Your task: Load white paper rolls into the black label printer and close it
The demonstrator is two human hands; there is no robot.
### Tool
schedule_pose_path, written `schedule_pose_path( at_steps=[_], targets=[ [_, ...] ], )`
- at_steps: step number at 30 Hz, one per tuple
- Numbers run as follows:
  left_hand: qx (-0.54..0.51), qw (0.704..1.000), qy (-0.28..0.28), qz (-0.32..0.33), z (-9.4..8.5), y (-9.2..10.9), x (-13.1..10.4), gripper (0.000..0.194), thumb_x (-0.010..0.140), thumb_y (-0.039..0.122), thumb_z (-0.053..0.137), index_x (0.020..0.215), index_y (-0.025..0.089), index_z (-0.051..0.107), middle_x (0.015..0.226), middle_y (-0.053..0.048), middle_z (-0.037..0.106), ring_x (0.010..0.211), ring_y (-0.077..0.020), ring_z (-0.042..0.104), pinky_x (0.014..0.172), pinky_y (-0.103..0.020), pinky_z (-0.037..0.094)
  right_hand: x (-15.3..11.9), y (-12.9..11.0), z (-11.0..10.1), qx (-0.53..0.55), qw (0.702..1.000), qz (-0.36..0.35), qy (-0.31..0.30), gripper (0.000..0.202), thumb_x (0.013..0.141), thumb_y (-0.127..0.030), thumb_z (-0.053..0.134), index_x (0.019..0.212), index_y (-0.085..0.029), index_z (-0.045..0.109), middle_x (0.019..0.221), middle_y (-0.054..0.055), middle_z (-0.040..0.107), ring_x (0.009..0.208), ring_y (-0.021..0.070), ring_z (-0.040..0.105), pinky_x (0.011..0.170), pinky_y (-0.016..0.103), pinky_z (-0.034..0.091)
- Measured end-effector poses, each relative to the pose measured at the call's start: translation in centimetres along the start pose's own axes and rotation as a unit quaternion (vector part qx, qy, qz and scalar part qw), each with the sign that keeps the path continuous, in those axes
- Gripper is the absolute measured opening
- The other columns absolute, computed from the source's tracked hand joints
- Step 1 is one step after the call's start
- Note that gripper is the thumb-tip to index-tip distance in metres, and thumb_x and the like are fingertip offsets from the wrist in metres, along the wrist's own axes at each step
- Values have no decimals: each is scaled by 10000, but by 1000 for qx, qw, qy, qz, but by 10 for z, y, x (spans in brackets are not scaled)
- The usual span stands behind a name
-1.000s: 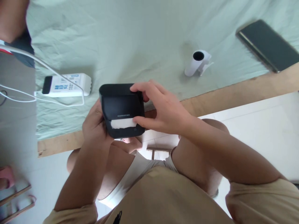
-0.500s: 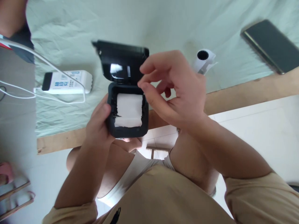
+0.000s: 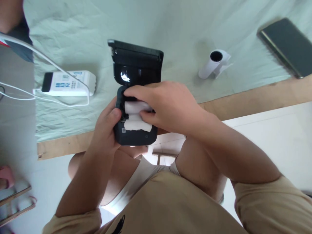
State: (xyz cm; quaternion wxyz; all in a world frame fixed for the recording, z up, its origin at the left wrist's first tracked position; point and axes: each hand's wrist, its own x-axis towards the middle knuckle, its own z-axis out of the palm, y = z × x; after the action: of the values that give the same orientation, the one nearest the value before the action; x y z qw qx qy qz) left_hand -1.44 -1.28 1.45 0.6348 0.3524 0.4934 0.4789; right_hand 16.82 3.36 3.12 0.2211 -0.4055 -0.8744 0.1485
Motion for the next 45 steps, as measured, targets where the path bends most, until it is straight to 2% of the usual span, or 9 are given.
schedule_pose_path(
  at_steps=[6,13,17,21,24,28,35,40,45],
  targets=[
    [-20,1000,12,-8,3,1,-2,311,916,409,667,1146,204,707,950,-49,754,759,-194,738,570,-270,566,-7,3,-12,207,974,46,77,392,804,-216,709,1189,-287,699,965,-42,757,491,53,490,467,254,439],
    [-17,1000,-3,-21,0,1,0,304,909,444,675,1101,208,684,866,-46,755,682,-214,736,577,-330,587,-4,38,-4,402,858,199,249,265,945,-297,473,1198,-262,544,776,3,622,622,168,631,384,252,393],
    [-15,1000,-6,-6,-4,-3,2,301,899,456,702,1087,221,705,854,-32,761,733,-211,748,570,-299,608,-10,56,9,301,906,162,251,259,895,-346,687,1089,-286,526,840,-18,611,546,113,569,478,272,498],
    [-29,999,-13,10,-7,-7,3,286,894,450,729,1065,221,718,876,-16,752,809,-188,754,628,-254,610,-18,66,9,89,968,124,201,267,886,-356,719,1106,-296,580,1047,55,686,890,200,687,735,345,577],
    [-47,999,-15,11,-8,-8,3,268,906,437,717,1057,215,719,868,3,740,754,-148,727,641,-236,582,-19,72,10,-21,977,117,177,406,856,-298,720,1231,-311,565,1215,78,690,1098,280,674,931,470,566],
    [-67,997,-20,10,-7,-6,4,242,905,395,726,1035,192,721,838,16,723,686,-112,679,590,-201,542,-18,72,15,-54,975,192,102,591,828,-270,713,1373,-282,485,1118,92,724,1049,351,704,909,576,566],
    [-90,995,-33,4,-9,-9,7,284,890,388,745,1108,207,723,819,22,719,654,-105,674,547,-187,527,-33,77,-19,-122,929,-3,350,367,858,-157,649,1223,-190,668,1115,92,709,1068,276,692,932,459,560],
    [-73,997,-35,-2,-10,-9,9,317,846,427,778,1056,201,706,793,5,722,594,-128,661,470,-220,487,-45,127,-27,-103,943,95,301,586,783,-171,777,1351,-139,638,1258,167,640,1147,290,649,898,431,553],
    [-80,996,-34,-6,-12,-9,10,342,822,397,797,1089,202,711,806,2,734,616,-139,675,501,-230,515,-36,144,-18,-112,931,275,213,709,640,-397,949,1261,-143,720,1097,142,678,1008,238,648,946,446,490]
  ],
)
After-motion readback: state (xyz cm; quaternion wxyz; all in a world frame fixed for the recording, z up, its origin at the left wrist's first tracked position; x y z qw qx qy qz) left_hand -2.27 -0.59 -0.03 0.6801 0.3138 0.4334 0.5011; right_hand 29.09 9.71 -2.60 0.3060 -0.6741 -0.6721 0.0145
